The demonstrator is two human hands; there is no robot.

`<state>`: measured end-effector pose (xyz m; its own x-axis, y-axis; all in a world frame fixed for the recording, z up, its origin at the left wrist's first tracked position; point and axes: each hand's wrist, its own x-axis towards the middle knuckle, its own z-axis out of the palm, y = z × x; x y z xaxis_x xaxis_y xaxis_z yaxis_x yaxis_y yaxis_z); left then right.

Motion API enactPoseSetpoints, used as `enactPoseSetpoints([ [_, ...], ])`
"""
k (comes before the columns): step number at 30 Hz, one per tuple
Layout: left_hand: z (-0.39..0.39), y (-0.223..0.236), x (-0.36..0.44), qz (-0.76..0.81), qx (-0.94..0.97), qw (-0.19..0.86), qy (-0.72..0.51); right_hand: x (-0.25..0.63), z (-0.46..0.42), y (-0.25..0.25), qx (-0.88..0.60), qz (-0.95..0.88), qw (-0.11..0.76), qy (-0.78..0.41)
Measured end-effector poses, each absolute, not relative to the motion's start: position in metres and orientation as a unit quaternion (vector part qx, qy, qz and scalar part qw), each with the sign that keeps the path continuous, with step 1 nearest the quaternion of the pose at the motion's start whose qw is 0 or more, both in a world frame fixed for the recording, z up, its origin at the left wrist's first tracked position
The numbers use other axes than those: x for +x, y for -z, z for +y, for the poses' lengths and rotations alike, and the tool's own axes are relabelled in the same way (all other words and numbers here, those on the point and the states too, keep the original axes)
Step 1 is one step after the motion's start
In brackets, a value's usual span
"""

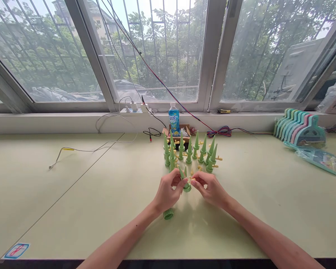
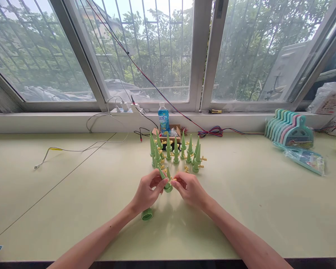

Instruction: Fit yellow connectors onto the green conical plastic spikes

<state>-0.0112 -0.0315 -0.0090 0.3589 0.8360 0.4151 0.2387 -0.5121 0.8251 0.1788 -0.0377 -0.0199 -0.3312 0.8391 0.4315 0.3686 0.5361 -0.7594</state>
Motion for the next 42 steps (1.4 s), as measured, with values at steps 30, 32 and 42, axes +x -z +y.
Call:
enactPoseSetpoints([
  [30, -0.034, -0.001, -0.012, 0.363, 0.746, 0.306, -0.467, 0.18, -0.041, 0.015, -0.387, -0.726, 0.523, -0.224],
  [32, -0.032, 0.001, -0.013, 0.366, 0.76, 0.308, -0.441, 0.179, -0.042, 0.015, -0.376, -0.732, 0.527, -0.214],
  [42, -0.03, 0.006, -0.014, 0.383, 0.768, 0.338, -0.386, 0.177, -0.043, 0.017, -0.385, -0.735, 0.524, -0.196],
])
